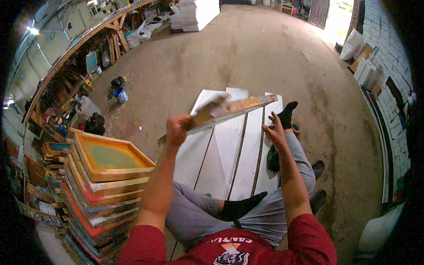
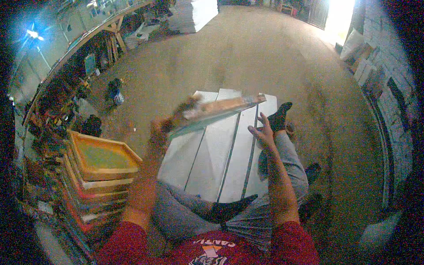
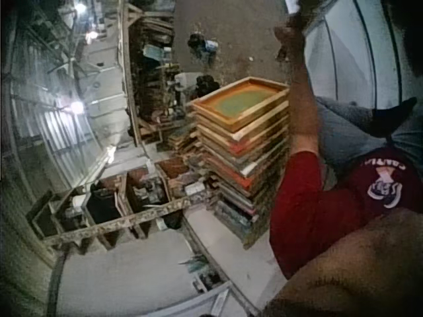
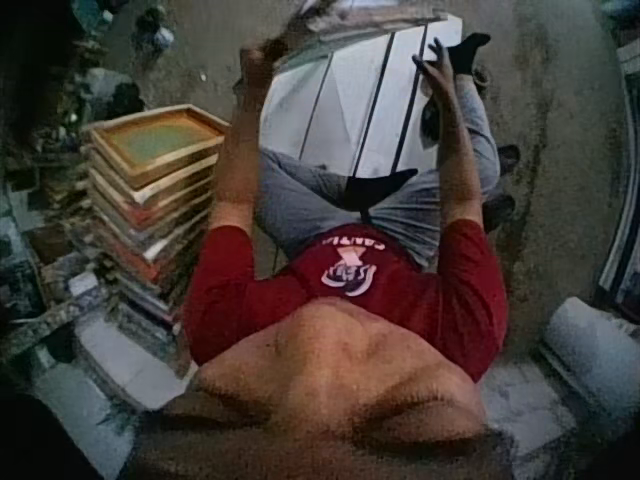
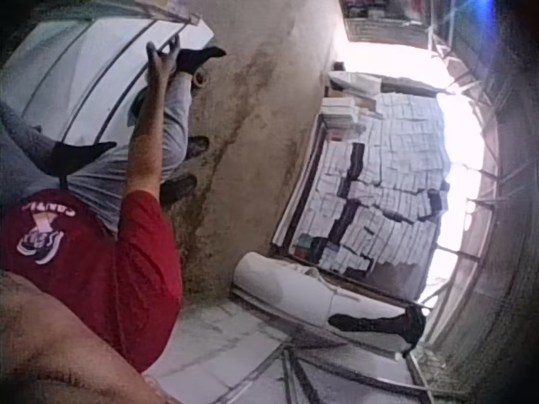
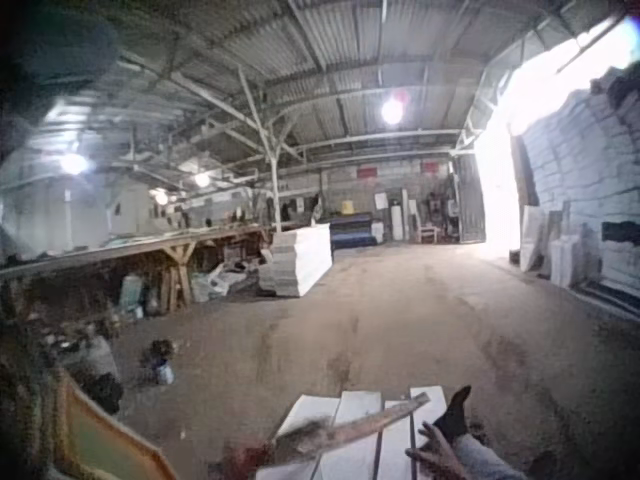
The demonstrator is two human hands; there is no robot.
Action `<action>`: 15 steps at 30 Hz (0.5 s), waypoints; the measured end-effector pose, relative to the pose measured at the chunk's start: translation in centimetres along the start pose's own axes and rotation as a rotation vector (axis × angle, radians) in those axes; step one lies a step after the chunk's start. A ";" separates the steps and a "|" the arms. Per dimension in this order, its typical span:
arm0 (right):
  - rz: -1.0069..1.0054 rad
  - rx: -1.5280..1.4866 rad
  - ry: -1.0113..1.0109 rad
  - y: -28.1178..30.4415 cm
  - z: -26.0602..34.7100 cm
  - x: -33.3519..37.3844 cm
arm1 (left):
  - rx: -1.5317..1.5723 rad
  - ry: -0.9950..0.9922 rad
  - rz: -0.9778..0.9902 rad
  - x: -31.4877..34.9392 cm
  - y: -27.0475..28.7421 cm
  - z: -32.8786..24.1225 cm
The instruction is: The person sits on the floor and wipes the surface of a wooden frame with a green cloth, then stacks it. They pick up another frame, wipe it, apply masking tape to the edges, and trim the tape with a utility knife.
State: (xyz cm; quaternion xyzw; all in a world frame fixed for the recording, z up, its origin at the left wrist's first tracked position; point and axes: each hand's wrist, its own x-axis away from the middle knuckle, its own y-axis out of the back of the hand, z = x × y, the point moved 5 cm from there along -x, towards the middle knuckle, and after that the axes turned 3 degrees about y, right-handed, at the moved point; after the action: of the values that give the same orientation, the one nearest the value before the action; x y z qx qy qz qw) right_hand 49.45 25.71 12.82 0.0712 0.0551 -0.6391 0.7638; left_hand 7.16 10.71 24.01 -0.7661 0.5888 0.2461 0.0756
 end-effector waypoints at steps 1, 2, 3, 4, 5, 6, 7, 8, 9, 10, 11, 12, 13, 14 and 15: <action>0.003 -0.025 0.016 -1.1 2.0 -0.2 | 0.052 0.082 0.018 -0.7 2.0 1.0; -0.013 -0.040 0.058 -1.9 4.0 -0.3 | 0.110 0.165 0.030 -1.3 3.8 2.3; 0.033 -0.081 0.043 -2.1 4.0 -1.2 | 0.241 0.168 -0.045 -1.9 5.3 4.1; 0.070 -0.106 0.018 -1.4 3.9 -1.9 | 0.390 0.178 -0.112 -2.4 4.9 4.1; 0.108 -0.131 -0.007 -0.8 3.7 -2.2 | 0.537 0.224 -0.146 -2.5 4.2 4.2; 0.134 -0.152 0.033 0.2 3.6 -2.1 | 0.685 0.272 -0.178 -2.4 3.4 4.5; 0.122 -0.134 0.074 1.2 3.5 -2.2 | 0.838 0.326 -0.208 -2.4 2.2 4.7; 0.130 -0.144 0.122 0.5 3.7 -2.5 | 0.853 0.282 -0.196 -2.5 3.1 5.5; 0.136 -0.153 0.169 0.0 3.9 -2.7 | 0.870 0.238 -0.183 -2.8 4.0 7.6; 0.135 -0.158 0.172 -0.7 3.8 -2.3 | 0.886 0.201 -0.172 -2.6 4.8 9.2; 0.124 -0.149 0.172 -0.7 3.5 -1.5 | 0.870 0.252 -0.205 -2.3 4.3 10.2; 0.113 -0.140 0.172 -0.7 3.2 -0.6 | 0.854 0.304 -0.239 -1.5 3.6 11.3; 0.102 -0.098 0.142 -0.7 2.8 0.3 | 0.840 0.356 -0.270 -0.8 2.9 12.5; 0.098 -0.070 0.118 -1.4 2.6 1.2 | 0.777 0.340 -0.261 0.1 3.5 13.9; 0.097 -0.043 0.093 -2.2 2.4 2.1 | 0.712 0.323 -0.255 1.1 4.1 15.2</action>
State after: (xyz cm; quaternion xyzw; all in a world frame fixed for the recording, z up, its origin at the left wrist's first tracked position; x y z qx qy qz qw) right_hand 47.66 22.89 14.76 0.0867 0.1008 -0.5962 0.7917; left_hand -0.91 14.73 11.07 -0.7877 0.5419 -0.1079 0.2724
